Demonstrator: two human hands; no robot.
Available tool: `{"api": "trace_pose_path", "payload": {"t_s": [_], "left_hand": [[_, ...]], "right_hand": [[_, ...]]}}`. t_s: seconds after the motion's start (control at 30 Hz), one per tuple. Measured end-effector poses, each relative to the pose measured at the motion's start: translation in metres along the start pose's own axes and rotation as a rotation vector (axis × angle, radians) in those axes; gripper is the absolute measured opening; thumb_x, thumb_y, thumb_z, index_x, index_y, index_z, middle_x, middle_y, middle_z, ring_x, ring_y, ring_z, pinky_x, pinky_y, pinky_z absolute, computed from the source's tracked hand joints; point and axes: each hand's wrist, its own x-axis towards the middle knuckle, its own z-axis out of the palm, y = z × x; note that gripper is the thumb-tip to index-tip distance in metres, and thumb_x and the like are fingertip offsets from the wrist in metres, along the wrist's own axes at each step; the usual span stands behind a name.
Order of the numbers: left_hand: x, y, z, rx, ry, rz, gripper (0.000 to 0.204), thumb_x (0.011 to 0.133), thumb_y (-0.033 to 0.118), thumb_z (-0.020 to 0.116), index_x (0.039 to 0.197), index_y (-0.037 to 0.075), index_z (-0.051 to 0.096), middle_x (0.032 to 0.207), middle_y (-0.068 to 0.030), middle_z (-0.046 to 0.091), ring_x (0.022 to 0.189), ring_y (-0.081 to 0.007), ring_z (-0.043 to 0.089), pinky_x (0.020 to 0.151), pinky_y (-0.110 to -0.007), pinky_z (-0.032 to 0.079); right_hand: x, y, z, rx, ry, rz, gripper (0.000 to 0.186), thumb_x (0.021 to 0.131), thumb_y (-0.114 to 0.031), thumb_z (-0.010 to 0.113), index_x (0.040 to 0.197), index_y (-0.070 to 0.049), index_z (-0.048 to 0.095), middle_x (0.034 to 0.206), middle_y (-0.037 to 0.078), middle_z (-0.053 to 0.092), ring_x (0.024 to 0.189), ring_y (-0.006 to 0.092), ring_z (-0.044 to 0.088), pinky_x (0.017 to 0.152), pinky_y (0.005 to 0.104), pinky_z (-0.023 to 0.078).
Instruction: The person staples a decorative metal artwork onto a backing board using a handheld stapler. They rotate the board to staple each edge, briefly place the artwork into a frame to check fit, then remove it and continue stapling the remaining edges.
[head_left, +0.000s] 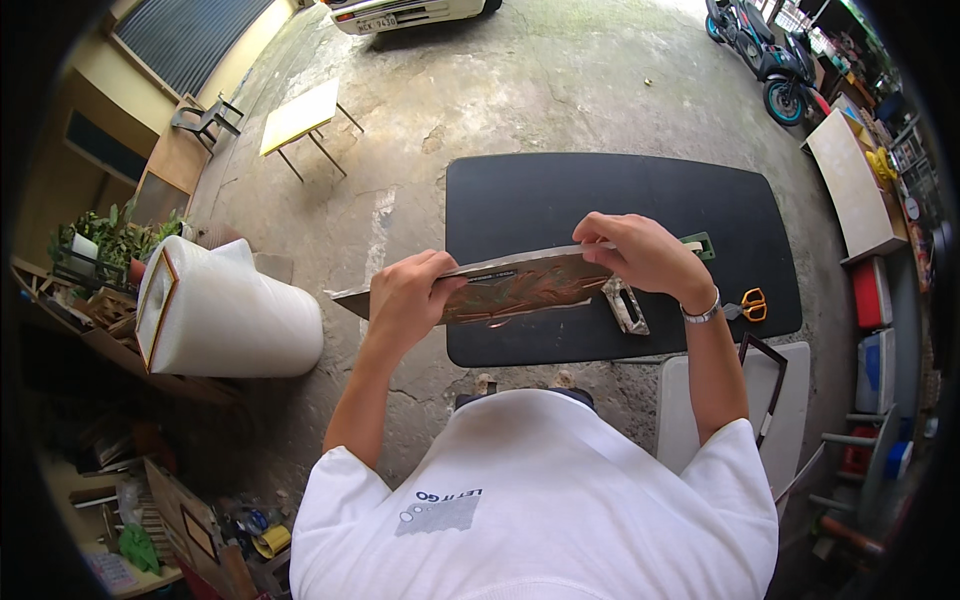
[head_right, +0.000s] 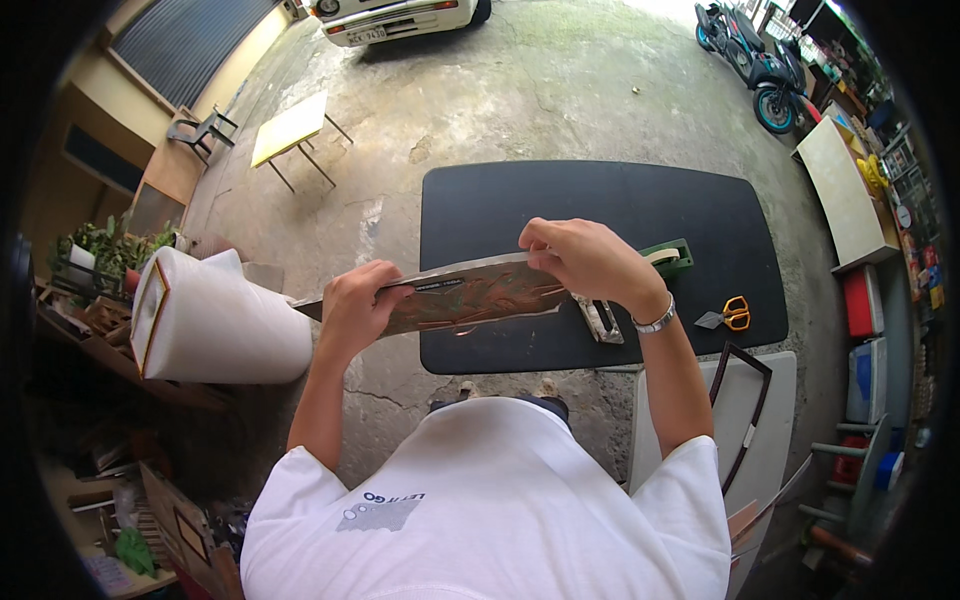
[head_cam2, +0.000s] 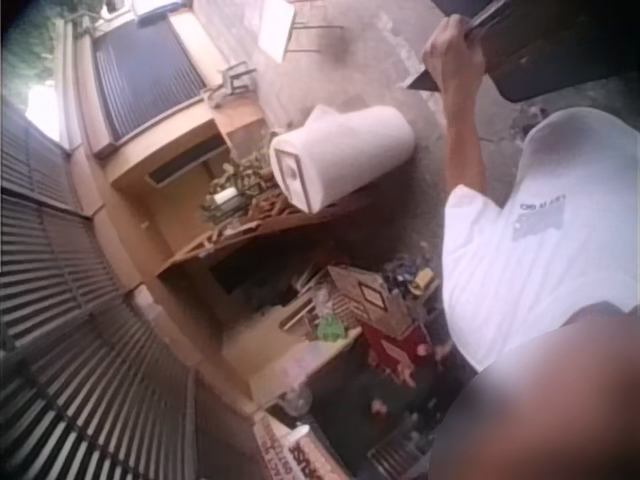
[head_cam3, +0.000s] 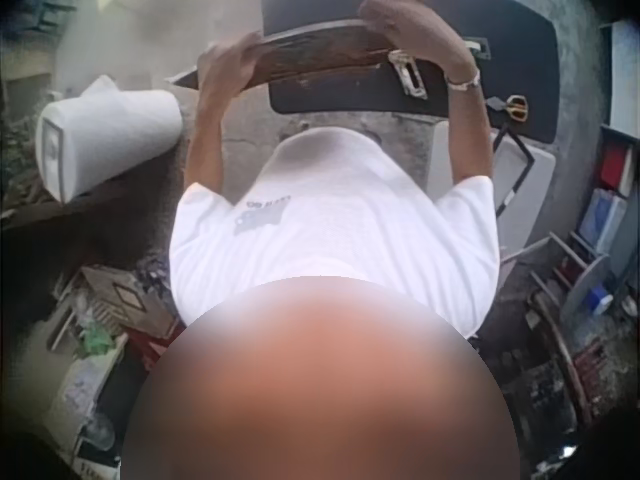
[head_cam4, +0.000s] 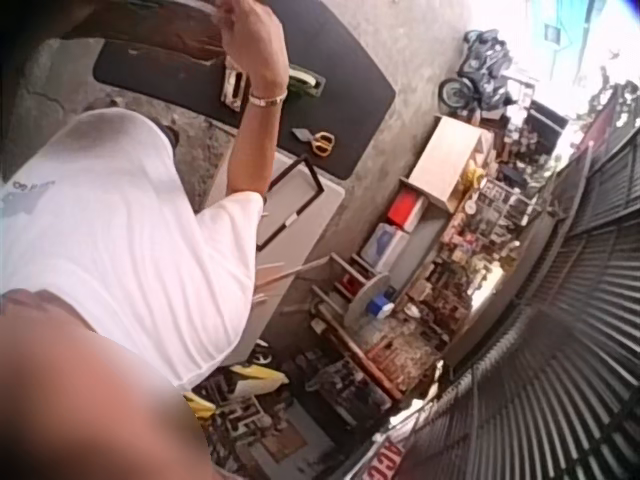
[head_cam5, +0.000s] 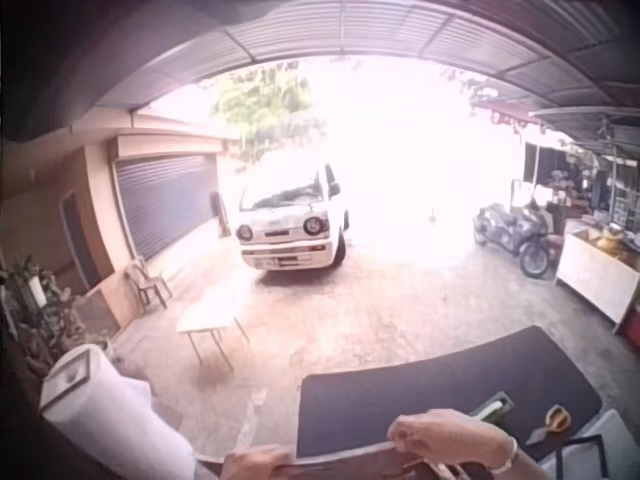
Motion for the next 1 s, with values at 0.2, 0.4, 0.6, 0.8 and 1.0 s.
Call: {"api": "trace_pose_path", "payload": {"t_s": [0.2,0.4,0.6,0.8,1.0], "left_hand": [[-0.013,0.003,-0.006,0.023,0.079,-0.034,0.014,0.083,0.019,0.076,0.085,0.009,0.066,0.077,-0.0043,0.066,0.067,-0.0257,0.064,0.061,-0.036,0.048],[-0.030,-0.008,-0.004,-0.090,0.099,-0.095,0.013,0.083,0.014,0.076,0.087,0.007,0.065,0.079,-0.0057,0.066,0.067,-0.0261,0.064,0.060,-0.037,0.048],[-0.034,-0.019,-0.001,-0.287,-0.052,-0.116,0.012,0.087,0.008,0.071,0.096,0.005,0.064,0.089,-0.0099,0.067,0.074,-0.0281,0.066,0.066,-0.035,0.052],[0.010,0.012,0.009,-0.596,-0.230,0.007,0.017,0.095,0.017,0.067,0.105,0.004,0.060,0.090,-0.0115,0.065,0.078,-0.0248,0.065,0.070,-0.035,0.053],[0.041,0.024,0.004,-0.504,-0.283,0.205,0.017,0.097,0.019,0.064,0.103,0.004,0.059,0.088,-0.0124,0.063,0.074,-0.0271,0.061,0.067,-0.039,0.050]], "right_hand": [[0.000,0.004,0.001,-0.047,0.061,-0.036,0.006,0.096,-0.012,0.063,0.100,-0.007,0.062,0.084,0.008,0.069,0.081,0.0267,0.066,0.083,0.0378,0.047],[0.003,-0.006,0.007,-0.082,0.233,-0.127,0.005,0.091,-0.006,0.066,0.091,-0.010,0.063,0.078,0.002,0.067,0.077,0.0211,0.064,0.081,0.0326,0.042],[0.019,-0.032,0.001,-0.233,0.293,-0.230,0.011,0.086,-0.007,0.070,0.083,-0.013,0.061,0.073,-0.001,0.066,0.074,0.0184,0.064,0.077,0.0323,0.041],[0.042,-0.068,-0.010,-0.461,0.131,-0.365,0.012,0.080,-0.009,0.073,0.081,-0.016,0.063,0.072,-0.004,0.065,0.073,0.0163,0.062,0.078,0.0305,0.044],[0.046,-0.091,-0.026,-0.524,0.115,-0.428,0.015,0.073,-0.011,0.076,0.079,-0.017,0.063,0.072,-0.006,0.065,0.074,0.0148,0.061,0.083,0.0296,0.045]]}}
